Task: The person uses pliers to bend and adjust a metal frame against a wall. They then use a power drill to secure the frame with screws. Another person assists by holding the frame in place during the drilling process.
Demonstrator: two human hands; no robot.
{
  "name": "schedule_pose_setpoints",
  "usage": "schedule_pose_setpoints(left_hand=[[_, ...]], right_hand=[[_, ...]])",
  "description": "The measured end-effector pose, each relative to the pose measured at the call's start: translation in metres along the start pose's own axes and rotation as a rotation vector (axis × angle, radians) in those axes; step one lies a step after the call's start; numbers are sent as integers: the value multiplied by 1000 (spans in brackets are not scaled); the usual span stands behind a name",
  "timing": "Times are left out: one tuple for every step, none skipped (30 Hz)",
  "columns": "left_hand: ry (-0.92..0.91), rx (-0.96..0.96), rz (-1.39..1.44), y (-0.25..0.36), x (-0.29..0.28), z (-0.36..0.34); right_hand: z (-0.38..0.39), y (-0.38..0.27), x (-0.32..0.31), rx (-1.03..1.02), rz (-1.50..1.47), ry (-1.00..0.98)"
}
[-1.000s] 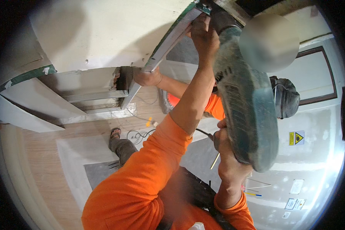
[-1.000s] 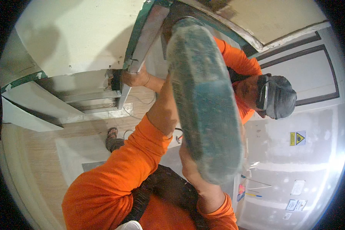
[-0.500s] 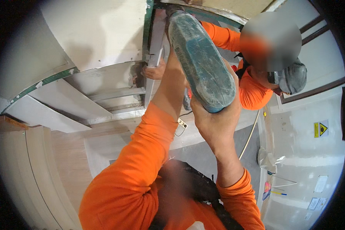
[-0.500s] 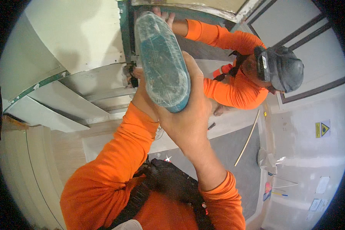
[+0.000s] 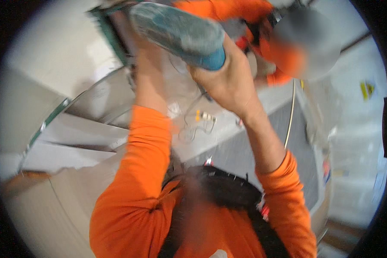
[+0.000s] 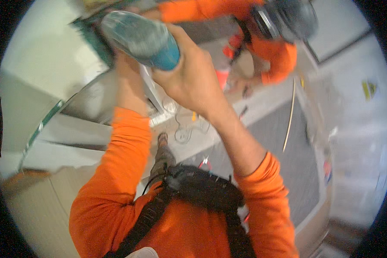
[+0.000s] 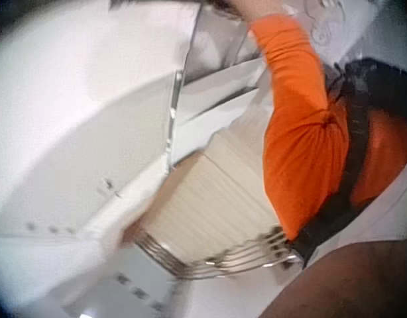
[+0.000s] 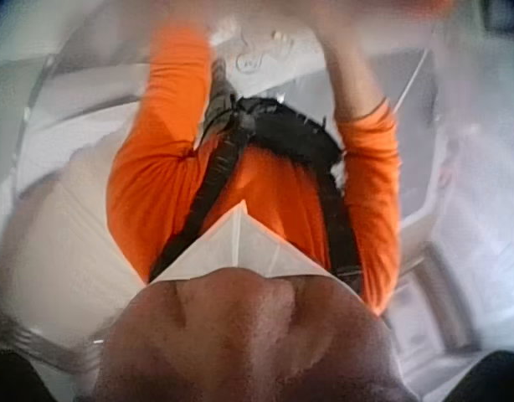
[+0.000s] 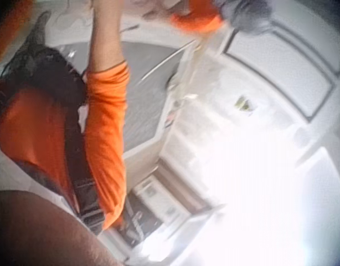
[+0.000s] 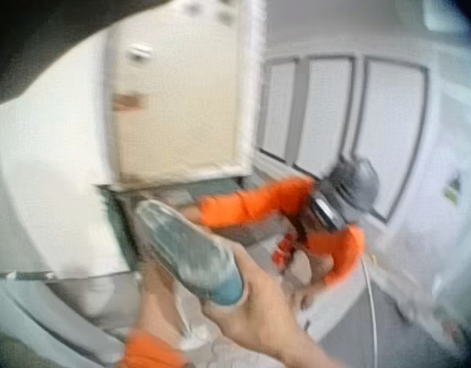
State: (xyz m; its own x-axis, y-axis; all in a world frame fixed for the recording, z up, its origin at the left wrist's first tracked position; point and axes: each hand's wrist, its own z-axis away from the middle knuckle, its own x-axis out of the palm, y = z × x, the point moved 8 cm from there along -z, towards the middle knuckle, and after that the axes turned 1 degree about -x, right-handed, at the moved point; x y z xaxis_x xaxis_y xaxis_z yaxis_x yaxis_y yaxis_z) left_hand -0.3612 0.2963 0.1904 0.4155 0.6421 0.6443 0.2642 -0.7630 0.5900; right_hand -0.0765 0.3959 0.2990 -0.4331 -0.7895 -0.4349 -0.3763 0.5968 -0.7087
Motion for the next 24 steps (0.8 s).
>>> schedule_pose_setpoints(left_hand=[[-42,-58,58,-12,3,-1],[-51,-35,45,15,-12,3],[-57,-15,17,35,-21,17],[-35,6,-35,61,-34,37],[-46,-53,-134,47,-32,66],[61,-246,-187,-8,-35,111],[30,-413,-266,-38,-48,154],[9,-571,-355,-69,-80,200],[23,-793,-464,-110,-123,257],[37,-889,-455,-143,-150,324],[184,-1006,-565,-167,-177,393],[342,-1149,-593,-186,-196,458],[211,-1337,-697,-210,-219,505],[77,-1525,-805,-230,-249,556],[77,-1476,-901,-250,-283,597],[-9,-1542,-1051,-267,-320,638],[-104,-1598,-1204,-287,-357,669],[-230,-1514,-1315,-314,-393,690],[-332,-1438,-1415,-338,-431,716],[-436,-1362,-1504,-354,-458,737],[-487,-1271,-1555,-384,-456,735],[-542,-1196,-1600,-409,-429,726],[-584,-1106,-1659,-424,-421,723],[-457,-1094,-1648,-438,-456,730]], right_hand=[[15,23,-16,117,-43,-13],[34,33,-11,196,-137,-77],[64,45,-12,253,-133,-80],[89,50,-16,273,-128,-101],[126,66,-32,334,-105,-77],[185,97,-55,523,-105,-7],[238,118,-67,654,-135,30],[289,137,-67,831,-193,56],[344,155,-59,1009,-258,66],[394,168,-54,1104,-185,97],[442,180,-46,1186,-108,125],[491,192,-35,1246,-107,166],[537,200,-23,1308,-107,211],[577,203,-12,1399,-72,233],[616,204,1,1479,-35,248],[664,200,20,1599,-68,267],[706,198,38,1715,-103,290],[716,197,51,1727,-21,286],[723,197,60,1738,69,255],[753,194,74,1790,85,244],[788,196,100,1843,98,284],[797,193,115,1859,110,278],[799,195,127,1861,103,263],[806,207,135,1849,10,337]])
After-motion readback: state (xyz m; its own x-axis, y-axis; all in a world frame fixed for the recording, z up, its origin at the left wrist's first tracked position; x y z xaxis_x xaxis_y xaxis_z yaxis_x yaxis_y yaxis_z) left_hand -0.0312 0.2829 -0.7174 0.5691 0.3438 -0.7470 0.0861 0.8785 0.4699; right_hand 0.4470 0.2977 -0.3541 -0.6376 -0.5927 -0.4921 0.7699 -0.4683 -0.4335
